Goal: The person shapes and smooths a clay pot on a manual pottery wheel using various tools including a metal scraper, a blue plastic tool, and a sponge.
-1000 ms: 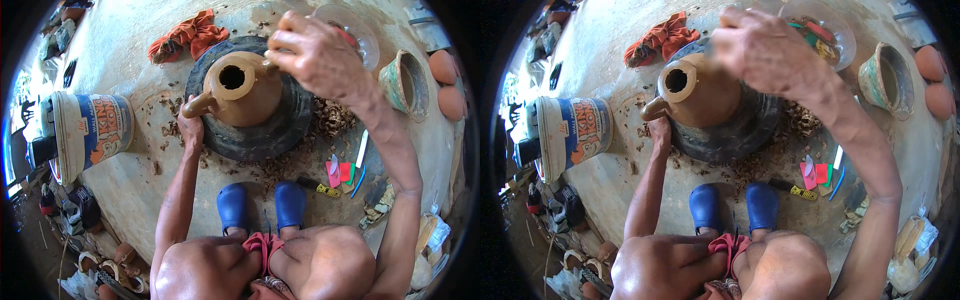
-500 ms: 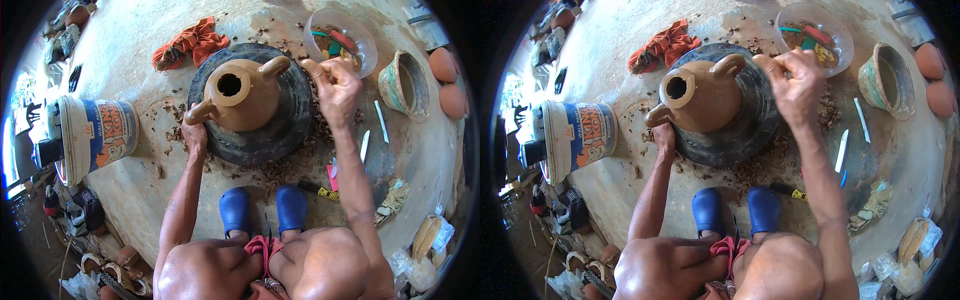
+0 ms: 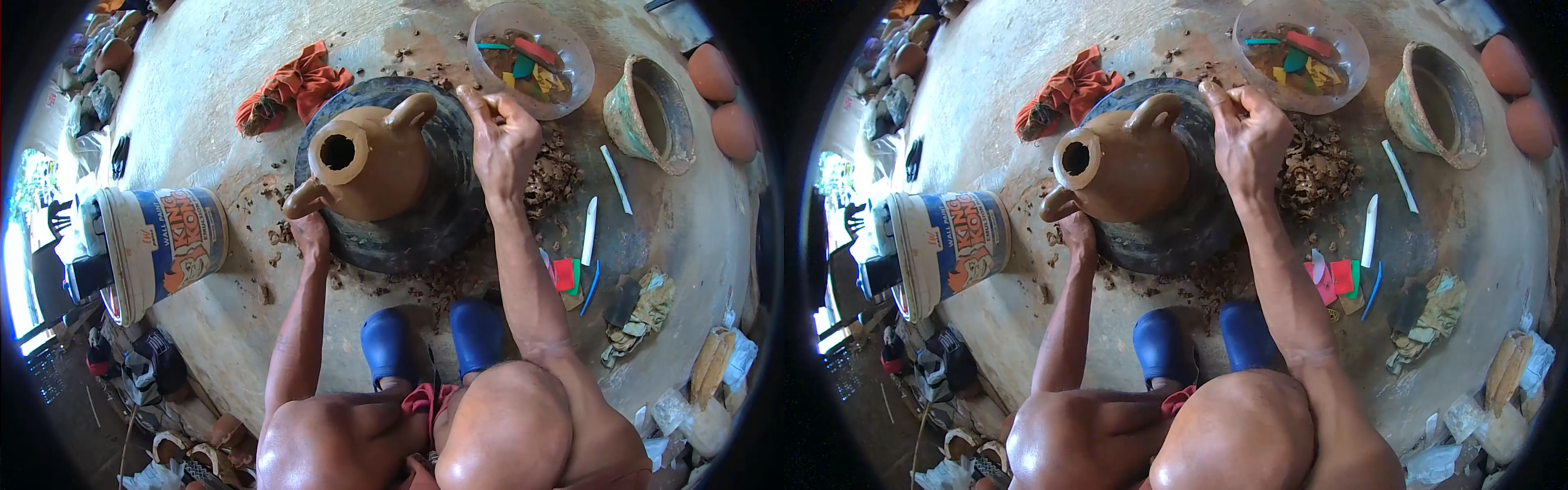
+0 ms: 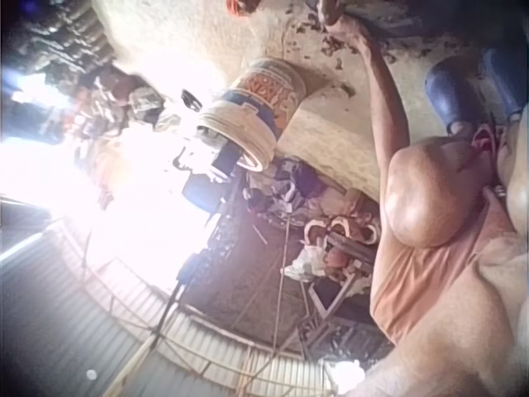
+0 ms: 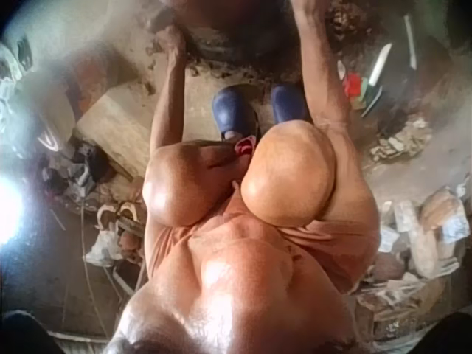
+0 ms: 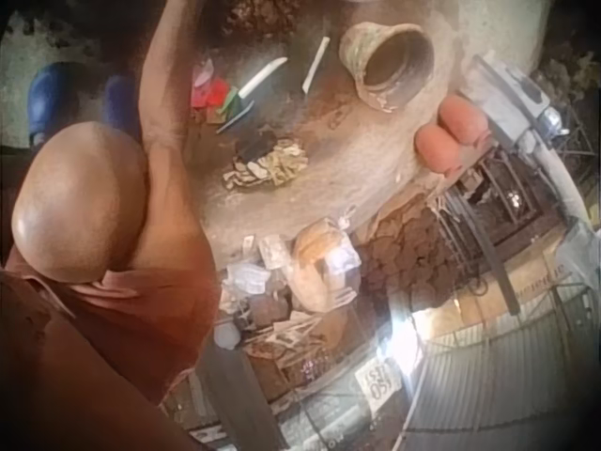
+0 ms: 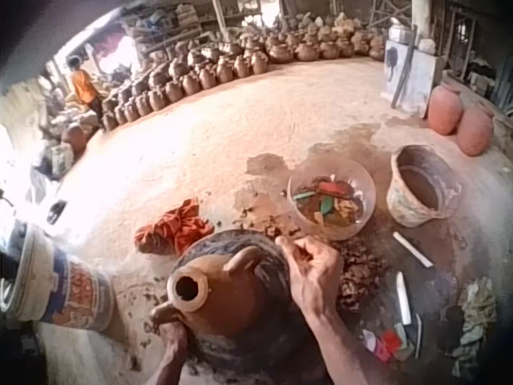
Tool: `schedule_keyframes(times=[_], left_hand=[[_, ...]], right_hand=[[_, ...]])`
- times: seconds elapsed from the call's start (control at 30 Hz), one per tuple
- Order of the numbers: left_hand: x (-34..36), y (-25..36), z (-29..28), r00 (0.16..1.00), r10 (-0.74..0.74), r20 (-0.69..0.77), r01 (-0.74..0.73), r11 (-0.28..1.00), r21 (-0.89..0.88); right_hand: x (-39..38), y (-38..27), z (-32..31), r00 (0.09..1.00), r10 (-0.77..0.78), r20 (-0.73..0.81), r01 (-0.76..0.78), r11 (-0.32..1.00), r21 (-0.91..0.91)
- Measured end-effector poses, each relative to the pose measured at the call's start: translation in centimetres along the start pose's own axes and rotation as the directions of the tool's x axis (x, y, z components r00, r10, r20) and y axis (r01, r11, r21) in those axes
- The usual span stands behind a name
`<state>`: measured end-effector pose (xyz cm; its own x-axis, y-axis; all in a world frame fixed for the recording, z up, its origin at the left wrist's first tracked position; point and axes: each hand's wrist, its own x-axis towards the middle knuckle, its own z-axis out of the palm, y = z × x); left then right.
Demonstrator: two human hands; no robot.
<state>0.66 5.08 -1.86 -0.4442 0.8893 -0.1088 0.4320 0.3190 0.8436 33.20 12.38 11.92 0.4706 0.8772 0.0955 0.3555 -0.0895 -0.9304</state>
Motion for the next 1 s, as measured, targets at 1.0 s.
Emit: schedule_keyframes(times=[1.0], left_hand=[[-0.4, 0.7, -1.3, 0.989, -0.127, -0.081, 0.122, 0.990, -0.063]], right_hand=[[-2.2, -1.6, 4.0, 0.958, -0.164, 0.237, 0.124, 0.977, 0.172]])
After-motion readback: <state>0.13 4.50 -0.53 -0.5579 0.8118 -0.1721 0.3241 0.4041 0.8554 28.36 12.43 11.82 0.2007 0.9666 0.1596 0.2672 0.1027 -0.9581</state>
